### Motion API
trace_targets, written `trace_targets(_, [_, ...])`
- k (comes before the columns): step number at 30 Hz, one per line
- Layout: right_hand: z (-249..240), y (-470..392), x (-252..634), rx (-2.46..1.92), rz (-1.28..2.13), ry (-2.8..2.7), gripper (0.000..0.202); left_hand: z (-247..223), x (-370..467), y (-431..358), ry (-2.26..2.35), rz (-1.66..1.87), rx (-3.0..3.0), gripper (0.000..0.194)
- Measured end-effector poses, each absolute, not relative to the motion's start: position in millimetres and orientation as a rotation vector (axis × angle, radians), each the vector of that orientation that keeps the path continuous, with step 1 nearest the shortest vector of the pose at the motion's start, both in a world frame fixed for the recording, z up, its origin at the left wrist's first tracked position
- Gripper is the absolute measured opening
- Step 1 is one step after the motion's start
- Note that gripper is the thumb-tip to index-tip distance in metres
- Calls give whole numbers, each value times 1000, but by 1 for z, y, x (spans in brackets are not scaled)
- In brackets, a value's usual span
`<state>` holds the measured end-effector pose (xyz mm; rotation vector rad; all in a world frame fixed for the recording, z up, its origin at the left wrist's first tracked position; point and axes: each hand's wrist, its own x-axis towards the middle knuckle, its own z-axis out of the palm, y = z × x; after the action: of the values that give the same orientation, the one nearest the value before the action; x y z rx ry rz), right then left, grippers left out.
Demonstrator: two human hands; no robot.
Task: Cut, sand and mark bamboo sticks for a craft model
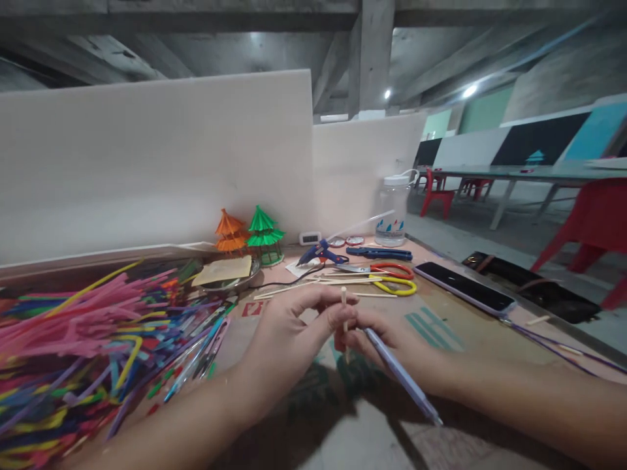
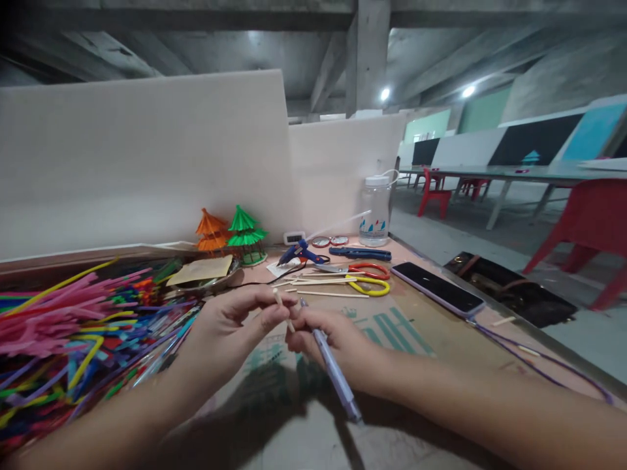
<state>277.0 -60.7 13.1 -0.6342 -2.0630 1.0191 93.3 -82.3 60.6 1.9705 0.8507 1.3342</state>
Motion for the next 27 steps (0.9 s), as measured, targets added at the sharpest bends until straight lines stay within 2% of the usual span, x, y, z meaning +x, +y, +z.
trace_targets(14, [12,-64,277,-635,1037,-2140,31,55,89,-82,937,1311,1772,11])
trace_targets(17, [14,-56,280,-679,885,-2213,24,57,87,-82,955,1348,1822,13])
trace_targets(21, [14,-37,288,-1090,613,-2284,7,67,79,-83,1058,1477,1980,18])
trace_targets(27, [25,-13,302,-1230,499,-2512,25,78,66,-78,1157,1500,2166,19])
